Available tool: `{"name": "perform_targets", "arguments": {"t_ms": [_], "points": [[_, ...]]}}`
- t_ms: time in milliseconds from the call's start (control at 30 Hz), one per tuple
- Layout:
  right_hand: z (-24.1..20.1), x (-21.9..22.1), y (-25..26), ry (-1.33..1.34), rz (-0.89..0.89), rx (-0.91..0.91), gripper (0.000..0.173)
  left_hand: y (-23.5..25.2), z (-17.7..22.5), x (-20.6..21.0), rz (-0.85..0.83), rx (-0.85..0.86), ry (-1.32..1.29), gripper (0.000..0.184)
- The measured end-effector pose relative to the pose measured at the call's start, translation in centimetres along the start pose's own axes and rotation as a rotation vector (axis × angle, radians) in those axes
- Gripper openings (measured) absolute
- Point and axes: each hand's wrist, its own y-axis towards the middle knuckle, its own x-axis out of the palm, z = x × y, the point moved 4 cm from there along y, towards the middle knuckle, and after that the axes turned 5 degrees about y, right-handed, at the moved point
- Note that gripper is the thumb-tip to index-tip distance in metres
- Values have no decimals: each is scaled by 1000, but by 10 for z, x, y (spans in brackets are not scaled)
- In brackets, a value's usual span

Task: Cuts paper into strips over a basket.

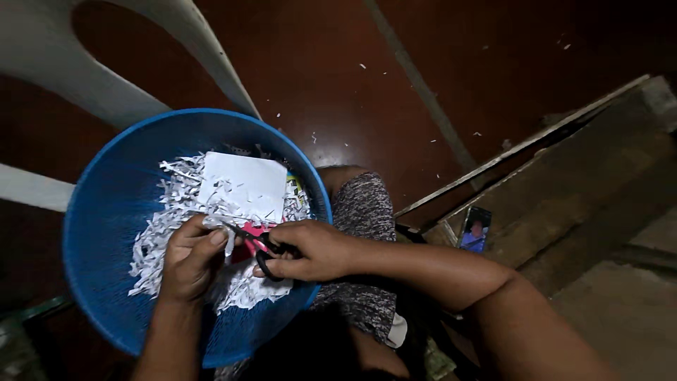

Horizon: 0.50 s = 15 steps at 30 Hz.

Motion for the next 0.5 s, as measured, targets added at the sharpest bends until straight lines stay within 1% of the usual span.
{"name": "perform_targets", "arguments": {"t_ms": [133,333,500], "points": [[2,1,1,-12,-22,31,46,-1,1,1,8,-11,9,19],[4,2,0,9,-10,15,47,-1,1,2,0,-30,-22,19],[3,2,0,19,-14,28,47,-1,2,4,-35,-19,-5,17]]}}
